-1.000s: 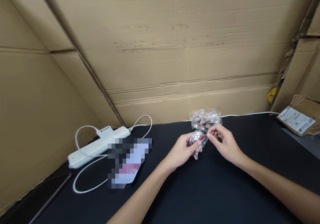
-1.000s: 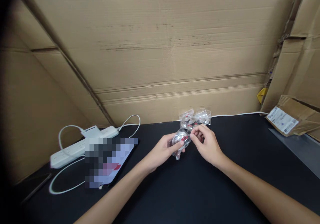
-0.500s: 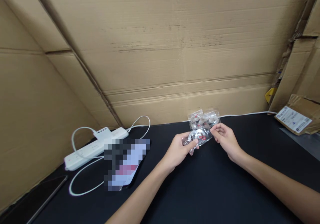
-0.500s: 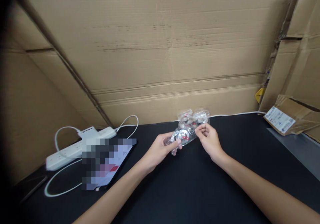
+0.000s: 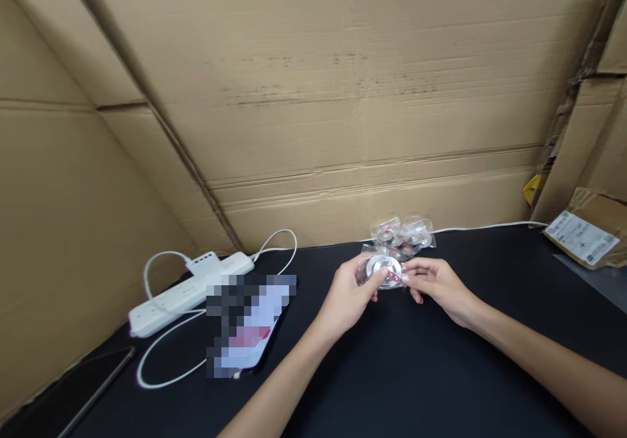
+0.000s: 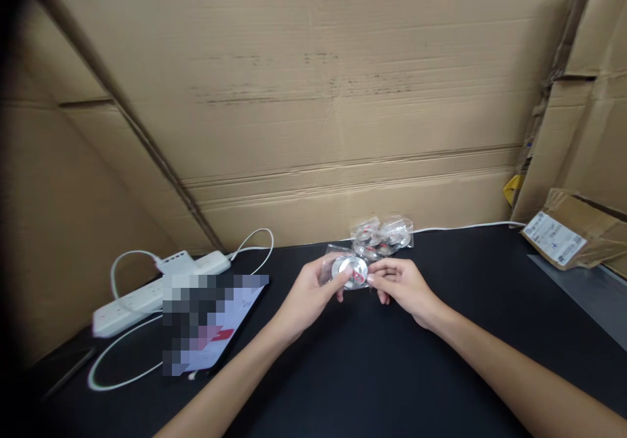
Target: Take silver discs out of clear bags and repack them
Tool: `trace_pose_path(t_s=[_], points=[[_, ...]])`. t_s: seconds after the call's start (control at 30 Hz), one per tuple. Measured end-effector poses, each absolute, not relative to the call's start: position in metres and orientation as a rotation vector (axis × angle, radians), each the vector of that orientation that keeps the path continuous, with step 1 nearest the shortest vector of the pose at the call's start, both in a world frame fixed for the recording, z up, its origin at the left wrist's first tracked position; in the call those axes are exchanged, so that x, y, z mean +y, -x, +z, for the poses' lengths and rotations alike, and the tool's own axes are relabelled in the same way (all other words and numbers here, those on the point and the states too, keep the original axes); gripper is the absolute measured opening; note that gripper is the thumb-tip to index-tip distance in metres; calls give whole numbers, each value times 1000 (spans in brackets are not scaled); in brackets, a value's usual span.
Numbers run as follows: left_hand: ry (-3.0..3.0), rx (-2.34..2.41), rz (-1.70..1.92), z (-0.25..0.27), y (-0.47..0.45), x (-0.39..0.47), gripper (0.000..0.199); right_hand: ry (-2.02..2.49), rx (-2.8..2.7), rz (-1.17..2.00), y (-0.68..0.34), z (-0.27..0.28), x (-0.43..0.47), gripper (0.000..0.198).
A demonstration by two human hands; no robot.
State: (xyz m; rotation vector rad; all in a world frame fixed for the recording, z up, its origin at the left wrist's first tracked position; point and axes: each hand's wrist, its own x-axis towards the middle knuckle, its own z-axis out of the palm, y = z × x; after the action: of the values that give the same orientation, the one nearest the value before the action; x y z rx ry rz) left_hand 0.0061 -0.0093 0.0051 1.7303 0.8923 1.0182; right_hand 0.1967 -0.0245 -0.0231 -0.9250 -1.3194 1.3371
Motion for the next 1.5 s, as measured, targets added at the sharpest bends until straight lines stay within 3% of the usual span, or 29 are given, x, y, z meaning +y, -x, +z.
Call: trace_pose_path(t_s=[0.27,0.57,0.77,1.0,1.13,1.3,1.43,1.5], points=[[-1773,993,1125,1,-8,-12,23,939,-1284,1290,-193,-21,-27,29],[-1784,918,1036,3,-8,-11,34,894,-1271,1384,-198,-19,-26,27],[-1649,927,1044,4,-6,-6,25,915,-1236,1352,-198,-22,-25,25],[-1472,1047,1103,4,9,7,25,950,-1009,1273,-202,-25,-18,27],[-1650,1386,1172,1,28,21,17,966,-940,1261,-209,-28,-13,27],[-2030,1939,837,6,48,27,28,975,-959,1265,-209,-28,-13,26],[-2200,2249,395,14,50,18,17,984,-961,1264,-207,-26,-15,29],[-2293,2325,388,18,47,14,20,994,-967,1262,-206,-25,-15,30]])
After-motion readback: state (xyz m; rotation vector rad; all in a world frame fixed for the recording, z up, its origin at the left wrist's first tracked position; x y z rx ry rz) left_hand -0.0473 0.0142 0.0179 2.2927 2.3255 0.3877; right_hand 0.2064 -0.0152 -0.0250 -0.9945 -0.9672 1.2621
